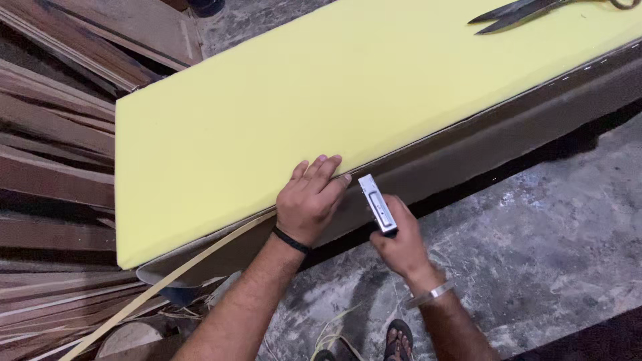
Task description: The person staples a beige fabric over a yellow foam board using a manual staple gun. They also cut a thin wooden strip with scissors and staple it along the edge of the board.
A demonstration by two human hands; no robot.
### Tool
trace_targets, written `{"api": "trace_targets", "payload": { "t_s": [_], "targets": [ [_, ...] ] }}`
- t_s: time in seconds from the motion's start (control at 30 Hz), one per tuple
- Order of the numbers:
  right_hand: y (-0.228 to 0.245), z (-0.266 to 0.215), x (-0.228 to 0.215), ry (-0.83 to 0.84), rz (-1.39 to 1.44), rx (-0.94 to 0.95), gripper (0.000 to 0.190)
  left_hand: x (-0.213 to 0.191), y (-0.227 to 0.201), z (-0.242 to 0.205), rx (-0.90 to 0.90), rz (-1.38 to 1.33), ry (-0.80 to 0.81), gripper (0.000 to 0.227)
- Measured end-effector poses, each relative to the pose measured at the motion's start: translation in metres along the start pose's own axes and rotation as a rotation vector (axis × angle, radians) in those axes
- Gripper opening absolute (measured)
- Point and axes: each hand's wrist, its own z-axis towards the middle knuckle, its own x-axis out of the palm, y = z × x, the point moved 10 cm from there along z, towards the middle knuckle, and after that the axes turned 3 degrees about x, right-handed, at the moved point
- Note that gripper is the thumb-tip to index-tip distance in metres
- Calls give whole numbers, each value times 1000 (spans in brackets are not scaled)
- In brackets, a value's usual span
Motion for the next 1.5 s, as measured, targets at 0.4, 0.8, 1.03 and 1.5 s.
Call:
{"api": "trace_targets", "payload": {
  "t_s": [0.4,0.8,1.03,1.5],
  "targets": [
    [-2,11,13,-155,21,30,13,-39,20,-27,-51,200,64,18],
    [8,-13,36,19,10,36,62,-61,46,-60,-133,112,91,18],
    [15,-4,36,-29,39,-40,47,-62,48,-61,-189,80,52,17],
    [31,-26,44,-48,-21,20,57,-56,51,-67,-186,64,62,20]
  ]
}}
